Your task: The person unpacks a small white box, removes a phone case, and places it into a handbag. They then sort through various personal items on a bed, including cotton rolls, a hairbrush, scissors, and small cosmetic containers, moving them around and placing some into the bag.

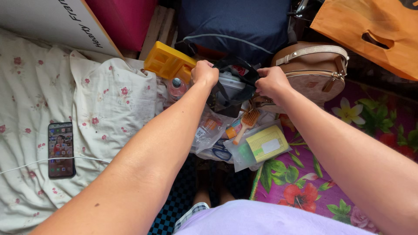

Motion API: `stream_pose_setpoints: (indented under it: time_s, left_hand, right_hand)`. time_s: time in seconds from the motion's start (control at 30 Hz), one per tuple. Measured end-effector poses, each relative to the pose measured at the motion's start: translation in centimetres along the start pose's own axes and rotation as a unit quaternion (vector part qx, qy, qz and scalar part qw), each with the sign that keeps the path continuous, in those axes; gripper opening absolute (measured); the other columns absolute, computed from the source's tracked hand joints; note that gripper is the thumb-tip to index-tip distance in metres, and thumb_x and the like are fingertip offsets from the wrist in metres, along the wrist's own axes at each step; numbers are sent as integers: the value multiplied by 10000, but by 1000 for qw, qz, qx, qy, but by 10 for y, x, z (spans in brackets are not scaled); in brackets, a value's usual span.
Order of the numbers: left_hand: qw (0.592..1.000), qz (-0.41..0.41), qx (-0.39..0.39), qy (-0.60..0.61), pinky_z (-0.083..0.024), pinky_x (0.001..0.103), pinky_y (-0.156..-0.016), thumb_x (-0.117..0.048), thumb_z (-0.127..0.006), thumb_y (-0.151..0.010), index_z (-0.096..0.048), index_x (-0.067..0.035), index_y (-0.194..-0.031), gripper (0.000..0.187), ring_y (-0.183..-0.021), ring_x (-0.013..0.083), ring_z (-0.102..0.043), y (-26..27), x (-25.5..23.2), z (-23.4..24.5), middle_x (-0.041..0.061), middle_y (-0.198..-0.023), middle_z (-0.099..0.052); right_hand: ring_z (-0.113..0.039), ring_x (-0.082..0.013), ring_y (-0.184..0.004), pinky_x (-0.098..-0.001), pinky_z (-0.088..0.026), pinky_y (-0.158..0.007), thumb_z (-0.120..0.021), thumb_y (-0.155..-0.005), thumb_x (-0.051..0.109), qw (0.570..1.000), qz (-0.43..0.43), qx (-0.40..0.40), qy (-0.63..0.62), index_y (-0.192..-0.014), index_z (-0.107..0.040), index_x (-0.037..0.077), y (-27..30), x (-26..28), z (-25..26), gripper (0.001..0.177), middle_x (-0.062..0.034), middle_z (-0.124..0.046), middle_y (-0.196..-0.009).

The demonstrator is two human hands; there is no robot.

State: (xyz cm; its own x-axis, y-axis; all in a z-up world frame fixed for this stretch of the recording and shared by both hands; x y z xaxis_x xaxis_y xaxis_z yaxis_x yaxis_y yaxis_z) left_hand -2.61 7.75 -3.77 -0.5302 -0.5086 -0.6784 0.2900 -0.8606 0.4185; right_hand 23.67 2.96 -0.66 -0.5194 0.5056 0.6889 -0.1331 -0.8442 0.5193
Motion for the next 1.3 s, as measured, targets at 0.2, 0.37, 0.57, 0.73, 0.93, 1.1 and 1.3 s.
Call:
stream_pose_setpoints:
  time_s: [0.2, 0.37, 0.57, 0.73, 0.93, 1.1, 1.3]
  left_hand:
    - [999, -31, -14, 35, -515, 425, -999, -232, -727, -805, -766, -163, -1024, 234, -1125, 344, -676, 0, -1, 6, 135, -1128, -741]
    - [995, -59, -68, 32, -506, 446, -1020, -266, -660, -842, -812, -193, -981, 219, -1076, 395, -685, -13, -34, 25, 156, -1079, -759]
    - [991, -61, -76, 93, -546, 439, -944, -338, -636, -844, -798, -228, -978, 238, -1031, 346, -718, -1, -70, 47, 108, -1037, -781]
    - [972, -118, -107, 173, -580, 399, -839, -343, -597, -888, -776, -213, -937, 227, -907, 254, -752, 11, -109, 72, 35, -872, -805]
    - [980, -73, -51, 178, -584, 356, -795, -306, -576, -917, -729, -189, -933, 193, -793, 147, -768, 13, -106, 66, -33, -743, -781]
    - [990, -48, -14, 129, -554, 350, -839, -283, -594, -902, -748, -202, -961, 184, -819, 118, -747, 4, -88, 50, -41, -774, -802]
    - [984, -76, -5, 160, -591, 333, -812, -243, -615, -871, -765, -172, -969, 192, -796, 126, -791, -3, -88, 43, -18, -813, -804]
  right_hand:
    - [-715, -210, -907, -302, -608, -720, -591, -808, -135, 996, 31, -73, -35, -1417, -592, 134, 20, 21, 11, 665, -120, -596, -1392]
    - [-694, -163, -870, -265, -604, -710, -618, -839, -113, 990, 50, -93, -92, -1312, -688, 113, 11, 39, 24, 528, -86, -663, -1240]
    - [-658, -121, -783, -246, -584, -642, -591, -842, -117, 973, 108, -129, -161, -1203, -725, 67, 8, 64, 56, 426, -46, -691, -1098]
    - [-680, -104, -817, -234, -595, -665, -588, -857, -120, 946, 224, -166, -165, -1165, -743, 37, 3, 103, 84, 379, -38, -718, -1050]
    - [-699, -115, -825, -229, -588, -713, -581, -887, -110, 947, 242, -164, -131, -1186, -739, 53, 2, 122, 83, 375, -74, -724, -1112]
    - [-712, -100, -908, -259, -585, -707, -579, -875, -87, 976, 156, -123, -93, -1234, -704, 93, 9, 114, 58, 421, -74, -700, -1211]
    - [-686, -151, -960, -252, -560, -738, -611, -882, -65, 976, 165, -128, -66, -1250, -709, 77, 20, 117, 56, 406, -89, -708, -1229]
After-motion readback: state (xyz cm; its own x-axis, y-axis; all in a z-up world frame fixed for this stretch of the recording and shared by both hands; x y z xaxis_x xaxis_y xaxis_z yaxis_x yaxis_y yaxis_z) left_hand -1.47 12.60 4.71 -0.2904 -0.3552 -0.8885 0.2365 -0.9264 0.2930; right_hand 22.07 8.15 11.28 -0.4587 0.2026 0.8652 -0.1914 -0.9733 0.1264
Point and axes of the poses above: each hand's wrist, its own y-axis away from the middle knuckle, its own z-axis out of the back of the hand, x = y × z, the point moved 9 cm from there along -y, towards the middle knuckle
